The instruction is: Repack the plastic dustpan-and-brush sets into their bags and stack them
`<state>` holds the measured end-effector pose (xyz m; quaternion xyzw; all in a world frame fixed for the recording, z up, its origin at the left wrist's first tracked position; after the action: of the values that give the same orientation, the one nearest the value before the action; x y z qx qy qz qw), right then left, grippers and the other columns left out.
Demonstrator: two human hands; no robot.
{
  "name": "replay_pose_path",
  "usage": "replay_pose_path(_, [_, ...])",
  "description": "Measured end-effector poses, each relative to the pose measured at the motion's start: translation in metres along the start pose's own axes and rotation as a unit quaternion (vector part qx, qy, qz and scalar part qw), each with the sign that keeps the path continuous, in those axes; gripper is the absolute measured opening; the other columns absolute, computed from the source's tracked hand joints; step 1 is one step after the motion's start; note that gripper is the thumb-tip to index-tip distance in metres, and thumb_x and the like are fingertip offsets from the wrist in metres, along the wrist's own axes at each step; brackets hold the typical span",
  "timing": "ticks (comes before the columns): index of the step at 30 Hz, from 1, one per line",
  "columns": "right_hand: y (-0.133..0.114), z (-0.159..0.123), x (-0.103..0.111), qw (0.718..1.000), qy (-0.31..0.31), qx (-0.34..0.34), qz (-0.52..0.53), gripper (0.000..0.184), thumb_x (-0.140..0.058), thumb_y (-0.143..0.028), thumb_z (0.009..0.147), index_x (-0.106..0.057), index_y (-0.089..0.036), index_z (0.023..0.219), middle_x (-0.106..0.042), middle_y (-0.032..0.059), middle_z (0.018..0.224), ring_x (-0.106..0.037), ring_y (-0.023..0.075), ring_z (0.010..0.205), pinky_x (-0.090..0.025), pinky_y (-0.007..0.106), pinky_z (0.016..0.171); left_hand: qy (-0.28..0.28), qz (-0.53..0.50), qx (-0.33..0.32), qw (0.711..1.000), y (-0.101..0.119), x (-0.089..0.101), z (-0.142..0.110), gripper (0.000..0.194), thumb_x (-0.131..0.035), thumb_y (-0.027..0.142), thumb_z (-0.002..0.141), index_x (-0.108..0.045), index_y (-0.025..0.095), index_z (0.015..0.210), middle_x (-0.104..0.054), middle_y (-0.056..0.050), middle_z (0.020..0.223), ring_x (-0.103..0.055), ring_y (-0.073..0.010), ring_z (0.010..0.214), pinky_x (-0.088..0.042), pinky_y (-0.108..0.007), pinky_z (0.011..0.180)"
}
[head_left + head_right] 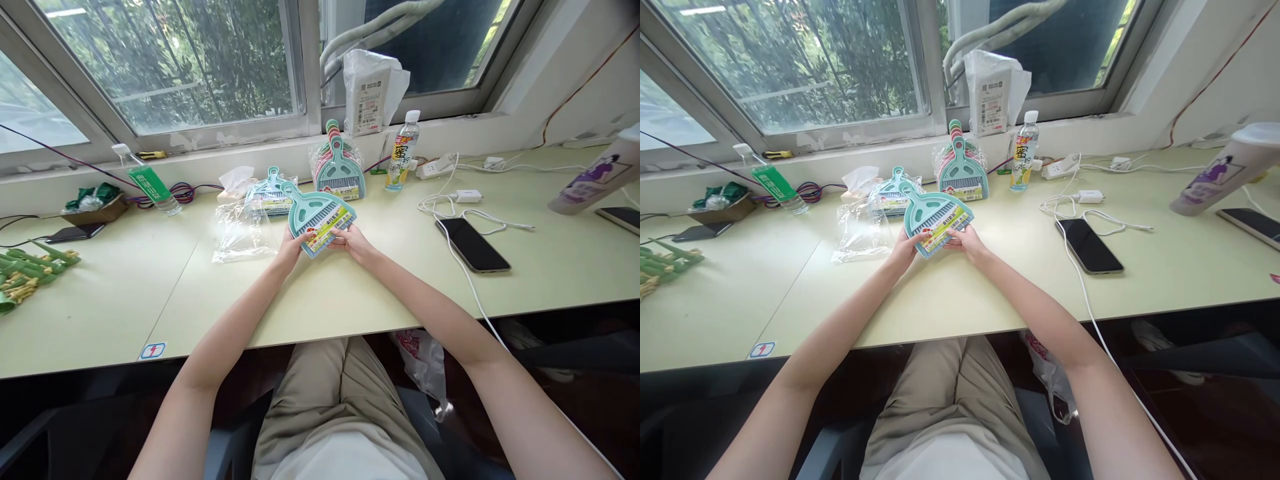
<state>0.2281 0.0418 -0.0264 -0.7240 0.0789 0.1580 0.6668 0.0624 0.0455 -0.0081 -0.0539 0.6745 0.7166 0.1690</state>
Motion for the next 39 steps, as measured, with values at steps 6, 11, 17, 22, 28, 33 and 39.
replay_pose_path(6, [-0.001,-0.003,-0.003,1.000,-0.003,0.007,0.009,0.030,-0.069,-0.025,0.083,-0.052,-0.024,0.108,-0.072,0.0051,0.117,-0.075,0.0202,0.089,-0.061,0.046,0.091,-0.005,0.008,-0.011,1.000,0.001,0.000,0.000,0.078,-0.081,0.024,0.065,-0.045,0.026,0.134,-0.069,-0.004,0.113,-0.066,-0.0244,0.105,-0.052,-0.044,0.097])
replay_pose_path(11, [-0.001,-0.003,-0.002,1.000,0.013,0.018,0.006,0.033,-0.072,-0.026,0.080,-0.052,-0.025,0.106,-0.072,0.0033,0.114,-0.075,0.0201,0.089,-0.062,0.044,0.090,-0.006,0.003,-0.016,1.000,0.004,-0.002,-0.002,0.076,-0.082,0.024,0.066,-0.046,0.026,0.133,-0.068,-0.004,0.112,-0.066,-0.0242,0.104,-0.051,-0.044,0.096])
replay_pose_path(17, [-0.006,-0.003,0.005,0.999,0.037,0.034,0.001,0.038,-0.079,-0.027,0.075,-0.053,-0.024,0.102,-0.073,0.0043,0.106,-0.075,0.0215,0.088,-0.062,0.046,0.091,-0.016,0.031,-0.041,0.999,0.003,-0.005,0.000,0.072,-0.083,0.029,0.067,-0.048,0.027,0.131,-0.066,-0.005,0.115,-0.063,-0.0246,0.110,-0.050,-0.043,0.099])
replay_pose_path(22, [-0.015,-0.003,0.010,0.997,0.045,0.058,0.012,0.037,-0.079,-0.025,0.072,-0.055,-0.024,0.100,-0.074,0.0015,0.097,-0.074,0.0206,0.080,-0.063,0.047,0.089,0.010,0.091,-0.051,0.995,0.008,0.001,0.005,0.048,-0.066,0.045,0.085,-0.051,0.026,0.127,-0.062,-0.008,0.121,-0.060,-0.0276,0.115,-0.049,-0.044,0.099])
replay_pose_path(28, [-0.024,-0.003,0.021,0.995,0.064,0.070,0.006,0.036,-0.078,-0.024,0.074,-0.053,-0.025,0.100,-0.074,0.0011,0.098,-0.074,0.0206,0.080,-0.061,0.048,0.091,0.224,0.452,-0.225,0.833,0.078,0.050,-0.004,0.032,-0.057,0.031,0.087,-0.051,0.021,0.117,-0.051,-0.016,0.135,-0.041,-0.0332,0.135,-0.027,-0.049,0.115])
replay_pose_path(33, [-0.024,-0.004,0.020,0.996,0.059,0.066,-0.003,0.033,-0.076,-0.023,0.075,-0.054,-0.024,0.099,-0.074,0.0015,0.092,-0.074,0.0212,0.079,-0.061,0.049,0.092,0.249,0.666,-0.109,0.695,0.087,0.094,0.008,0.026,-0.060,0.037,0.081,-0.058,0.017,0.097,-0.059,-0.022,0.117,-0.047,-0.0440,0.123,-0.029,-0.059,0.105])
replay_pose_path(39, [-0.021,-0.003,0.014,0.997,0.038,0.064,-0.023,0.037,-0.079,-0.025,0.071,-0.056,-0.024,0.100,-0.073,0.0014,0.092,-0.074,0.0217,0.081,-0.061,0.051,0.090,0.186,0.726,-0.040,0.660,0.054,0.110,0.019,0.008,-0.055,0.021,0.077,-0.060,0.018,0.083,-0.066,-0.021,0.098,-0.056,-0.0412,0.108,-0.034,-0.056,0.096])
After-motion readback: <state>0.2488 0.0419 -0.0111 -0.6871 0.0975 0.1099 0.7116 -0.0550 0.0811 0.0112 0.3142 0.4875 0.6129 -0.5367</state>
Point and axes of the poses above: each hand's wrist, its own z-axis towards the middle knuckle, its own x-axis out of the back of the hand, y = z × x, the point moved 7 cm from there along z, towards the middle knuckle
